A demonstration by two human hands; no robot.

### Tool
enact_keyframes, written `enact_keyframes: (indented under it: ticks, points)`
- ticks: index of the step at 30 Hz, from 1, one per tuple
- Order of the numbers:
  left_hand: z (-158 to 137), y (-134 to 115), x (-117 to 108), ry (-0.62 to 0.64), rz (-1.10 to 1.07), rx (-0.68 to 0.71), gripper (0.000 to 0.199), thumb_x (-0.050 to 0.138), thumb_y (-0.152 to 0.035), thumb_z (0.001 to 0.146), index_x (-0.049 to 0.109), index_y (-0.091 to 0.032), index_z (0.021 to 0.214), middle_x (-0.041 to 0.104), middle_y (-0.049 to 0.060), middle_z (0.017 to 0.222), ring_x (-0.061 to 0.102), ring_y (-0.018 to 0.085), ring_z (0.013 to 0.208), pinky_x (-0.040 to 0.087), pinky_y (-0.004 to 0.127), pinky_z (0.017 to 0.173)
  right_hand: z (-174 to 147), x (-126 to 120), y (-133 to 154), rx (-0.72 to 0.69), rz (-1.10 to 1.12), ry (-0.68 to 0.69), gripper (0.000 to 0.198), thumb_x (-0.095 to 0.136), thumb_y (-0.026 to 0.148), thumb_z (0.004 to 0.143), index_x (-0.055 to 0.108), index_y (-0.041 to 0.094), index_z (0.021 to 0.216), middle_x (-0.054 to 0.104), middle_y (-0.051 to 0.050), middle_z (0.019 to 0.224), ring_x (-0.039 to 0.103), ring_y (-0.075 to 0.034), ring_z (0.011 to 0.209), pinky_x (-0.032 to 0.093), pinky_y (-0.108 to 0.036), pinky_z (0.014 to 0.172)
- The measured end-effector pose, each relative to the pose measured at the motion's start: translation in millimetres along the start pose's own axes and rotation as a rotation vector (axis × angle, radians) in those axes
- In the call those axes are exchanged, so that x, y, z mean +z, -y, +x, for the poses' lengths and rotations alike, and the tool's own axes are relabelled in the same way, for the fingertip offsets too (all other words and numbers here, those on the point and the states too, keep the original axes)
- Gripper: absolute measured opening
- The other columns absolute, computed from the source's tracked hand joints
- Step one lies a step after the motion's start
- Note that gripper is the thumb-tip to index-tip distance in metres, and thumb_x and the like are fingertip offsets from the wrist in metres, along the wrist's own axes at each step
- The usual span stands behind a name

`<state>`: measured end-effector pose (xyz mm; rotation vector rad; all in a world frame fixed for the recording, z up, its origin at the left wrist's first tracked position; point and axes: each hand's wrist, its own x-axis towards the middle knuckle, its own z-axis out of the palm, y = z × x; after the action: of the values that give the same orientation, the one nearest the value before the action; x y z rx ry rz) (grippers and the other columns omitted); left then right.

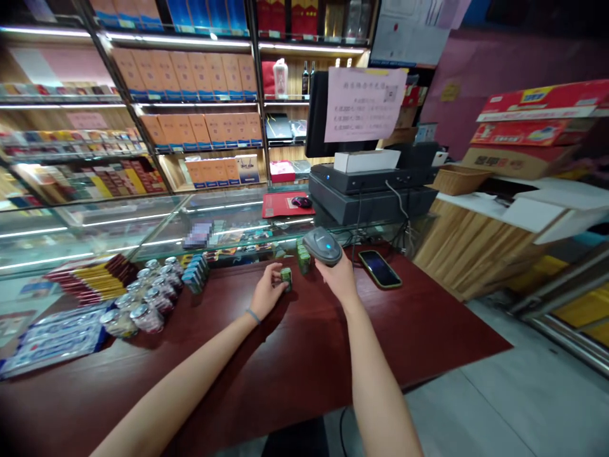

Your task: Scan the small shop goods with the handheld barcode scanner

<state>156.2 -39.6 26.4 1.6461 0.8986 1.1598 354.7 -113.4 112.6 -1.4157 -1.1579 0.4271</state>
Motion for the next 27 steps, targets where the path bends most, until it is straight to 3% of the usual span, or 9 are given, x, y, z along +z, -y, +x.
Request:
enact_keyframes:
  ticks: [5,10,16,27]
  points:
    - [6.9,1.3,36.7,-0.018,-0.093,-0.046,0.038,0.071,-0.006,0.072,0.053,-0.022,0.101,0.064,0.000,0.088,0.065,0.017,0.085,0.051,0.031,0.081,4.8,-7.8,-3.9,0.046,0.077,-0.057,0.025,0.071,0.042,0.074,0.055,0.023,0.078,0.056,0.004,0.051,0.049,-0.014,0.039,0.040,-0.027,0.043]
    - [11.2,-0.1,58.5,-0.022,-0.064,-0.026,0.030,0.072,-0.007,0.074,0.053,-0.021,0.094,0.062,0.002,0.091,0.062,0.018,0.086,0.051,0.032,0.082,6.6,-13.5,-6.2,0.045,0.092,-0.092,0.025,0.070,0.040,0.075,0.052,0.024,0.077,0.056,0.005,0.051,0.049,-0.013,0.039,0.040,-0.027,0.044]
    - [21.8,6.5,67.7,-0.096,-0.034,0.021,0.028,0.074,-0.007,0.072,0.058,-0.019,0.092,0.056,0.004,0.094,0.057,0.018,0.087,0.050,0.031,0.080,7.2,-16.8,-5.0,0.046,0.127,-0.107,0.024,0.070,0.038,0.076,0.050,0.025,0.079,0.055,0.006,0.050,0.048,-0.013,0.038,0.039,-0.027,0.043]
    - [30.9,14.0,73.6,-0.082,-0.060,-0.031,0.027,0.074,-0.012,0.072,0.053,-0.021,0.086,0.056,0.000,0.084,0.054,0.016,0.077,0.046,0.029,0.075,5.2,-16.3,-0.3,0.045,0.105,-0.120,0.024,0.068,0.040,0.076,0.050,0.025,0.078,0.054,0.005,0.046,0.049,-0.014,0.038,0.040,-0.027,0.043]
